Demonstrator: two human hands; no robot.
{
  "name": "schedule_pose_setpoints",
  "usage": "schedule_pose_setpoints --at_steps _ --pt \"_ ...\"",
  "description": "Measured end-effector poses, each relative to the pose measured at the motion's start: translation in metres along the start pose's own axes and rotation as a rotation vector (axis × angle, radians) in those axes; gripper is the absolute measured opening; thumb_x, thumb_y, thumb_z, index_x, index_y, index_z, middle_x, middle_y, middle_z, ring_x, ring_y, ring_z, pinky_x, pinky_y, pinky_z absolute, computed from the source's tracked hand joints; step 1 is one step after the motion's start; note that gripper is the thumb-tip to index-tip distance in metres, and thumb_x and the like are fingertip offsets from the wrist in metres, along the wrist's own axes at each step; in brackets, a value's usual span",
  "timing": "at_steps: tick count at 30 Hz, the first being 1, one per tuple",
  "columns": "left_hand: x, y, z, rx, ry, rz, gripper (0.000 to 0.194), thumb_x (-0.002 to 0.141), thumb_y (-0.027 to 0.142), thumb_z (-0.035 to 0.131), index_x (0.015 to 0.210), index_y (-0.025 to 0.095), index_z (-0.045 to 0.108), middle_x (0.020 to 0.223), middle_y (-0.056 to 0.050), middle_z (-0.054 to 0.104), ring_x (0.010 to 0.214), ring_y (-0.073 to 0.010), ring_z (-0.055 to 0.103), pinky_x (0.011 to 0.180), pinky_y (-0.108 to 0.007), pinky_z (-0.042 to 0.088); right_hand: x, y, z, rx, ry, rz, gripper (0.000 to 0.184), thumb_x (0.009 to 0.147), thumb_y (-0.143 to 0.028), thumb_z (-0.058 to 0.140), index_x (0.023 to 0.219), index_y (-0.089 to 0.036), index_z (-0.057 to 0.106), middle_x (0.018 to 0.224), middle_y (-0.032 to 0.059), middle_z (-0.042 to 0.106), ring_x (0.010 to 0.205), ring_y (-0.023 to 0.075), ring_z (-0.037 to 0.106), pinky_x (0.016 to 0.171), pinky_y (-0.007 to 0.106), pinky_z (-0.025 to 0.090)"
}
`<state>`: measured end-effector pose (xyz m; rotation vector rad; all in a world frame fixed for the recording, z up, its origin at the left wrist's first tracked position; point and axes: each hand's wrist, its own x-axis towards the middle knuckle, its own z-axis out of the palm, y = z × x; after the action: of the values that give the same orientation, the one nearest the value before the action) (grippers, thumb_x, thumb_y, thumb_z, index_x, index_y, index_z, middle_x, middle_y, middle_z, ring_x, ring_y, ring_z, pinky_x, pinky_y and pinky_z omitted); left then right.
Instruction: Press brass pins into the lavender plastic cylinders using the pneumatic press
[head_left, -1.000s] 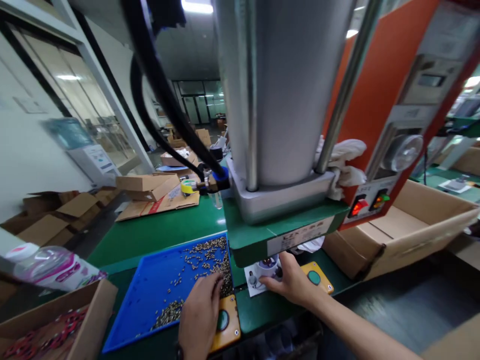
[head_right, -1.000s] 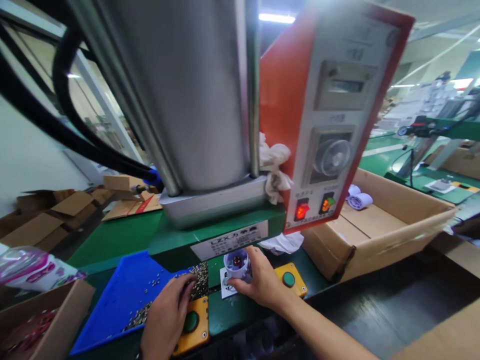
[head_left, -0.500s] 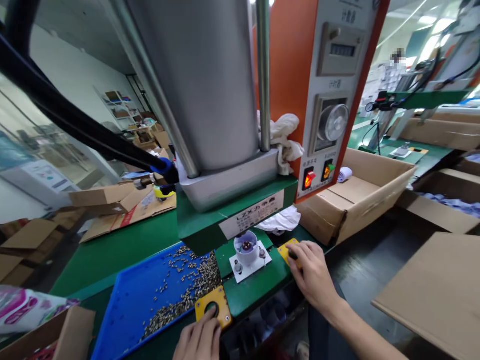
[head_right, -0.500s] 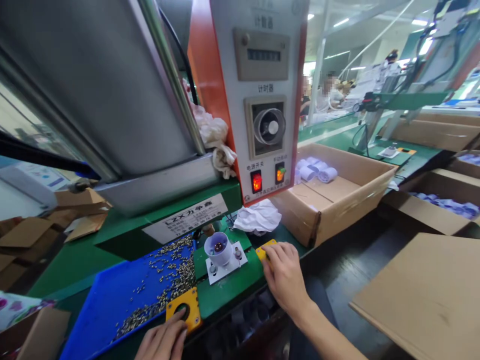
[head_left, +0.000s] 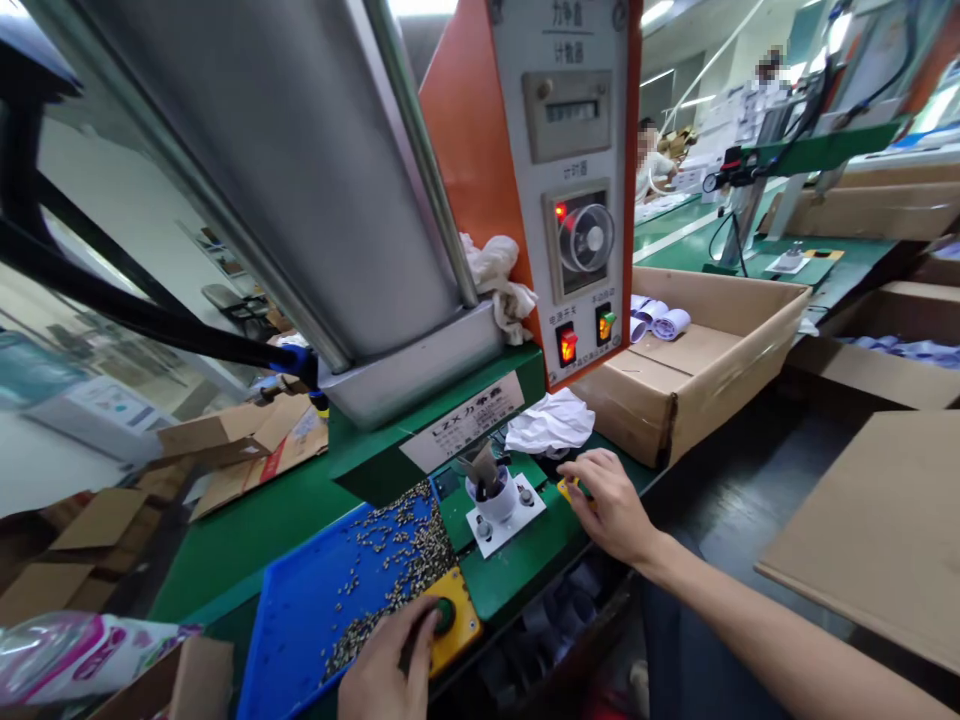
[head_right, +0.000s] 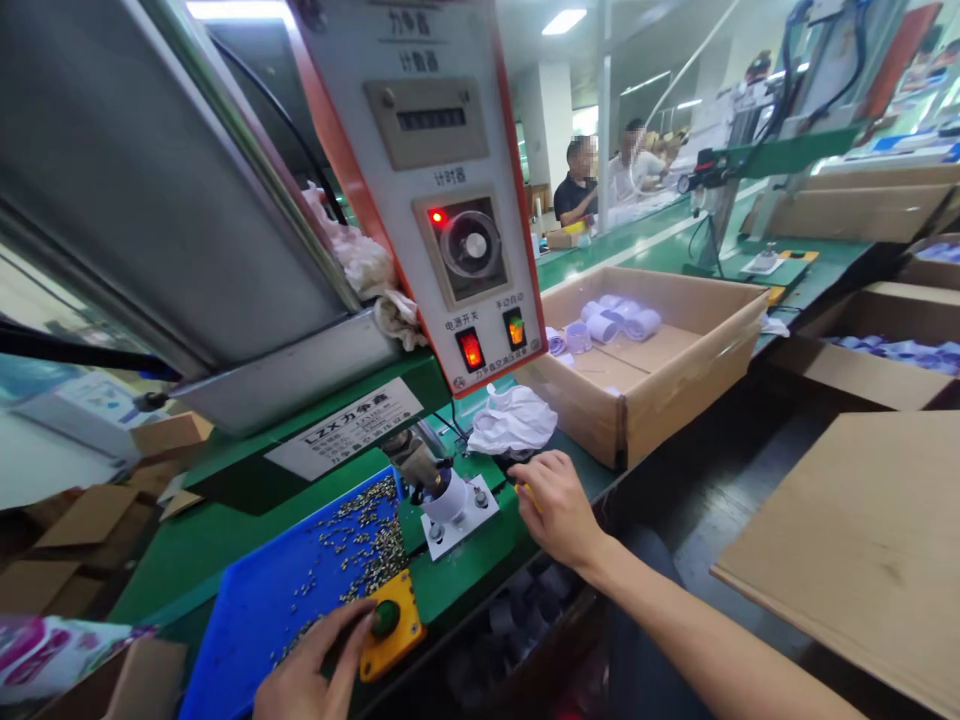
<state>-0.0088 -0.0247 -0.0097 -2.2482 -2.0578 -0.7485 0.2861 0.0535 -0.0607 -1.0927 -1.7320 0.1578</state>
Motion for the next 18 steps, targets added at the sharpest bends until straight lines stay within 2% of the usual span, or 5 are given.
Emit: schedule_pose_setpoints --at_steps 3,6,10,13,18 --pt "0.033 0.017 -0.013 -0.098 -0.056 -0.125 0.029 0.081 0.049 0.049 0.091 0.031 0.069 0.092 0.003 0.075 0.084 -0.0210 0.070 0.078 -0.033 0.056 0.022 -0.029 0.016 0.190 -0.054 0.038 0.059 0.082 -0.024 0.059 0.136 -0.023 0.036 0.121 0.0087 0.058 0.109 0.0212 0.056 0.095 0.039 0.045" --pt "0.069 0.036 -0.024 -0.186 -0.088 -0.110 0.027 0.080 0.044 0.050 0.091 0.029 0.070 0.093 0.003 0.075 0.087 -0.0206 0.068 0.080 -0.033 0.053 0.035 -0.052 0.039 0.453 -0.168 0.123 0.086 0.073 -0.025 0.069 0.144 -0.024 0.020 0.137 0.0097 0.048 0.122 0.0227 0.050 0.101 0.038 0.042" --pt "0.100 0.059 -0.036 -0.223 -0.123 -0.016 0.027 0.080 0.042 0.051 0.088 0.026 0.071 0.092 0.001 0.074 0.084 -0.0203 0.067 0.077 -0.032 0.051 0.038 -0.063 0.057 0.510 -0.151 0.235 0.075 0.071 -0.020 0.068 0.138 -0.024 0.034 0.127 0.0079 0.057 0.117 0.0246 0.053 0.100 0.040 0.042" --pt "0.113 0.075 -0.038 -0.182 -0.184 0.037 0.026 0.079 0.041 0.054 0.085 0.022 0.070 0.092 -0.002 0.073 0.087 -0.0219 0.066 0.076 -0.033 0.051 0.037 -0.062 0.057 0.497 -0.132 0.246 0.072 0.069 -0.019 0.068 0.134 -0.024 0.039 0.126 0.0076 0.057 0.115 0.0252 0.054 0.099 0.040 0.042" --pt "0.129 0.095 -0.031 0.015 -0.307 0.152 0.013 0.079 0.028 0.059 0.086 0.022 0.068 0.093 -0.001 0.074 0.096 -0.0212 0.066 0.088 -0.033 0.048 0.037 -0.062 0.055 0.506 -0.136 0.256 0.075 0.067 -0.015 0.068 0.135 -0.025 0.039 0.126 0.0064 0.058 0.115 0.0238 0.054 0.099 0.038 0.043"
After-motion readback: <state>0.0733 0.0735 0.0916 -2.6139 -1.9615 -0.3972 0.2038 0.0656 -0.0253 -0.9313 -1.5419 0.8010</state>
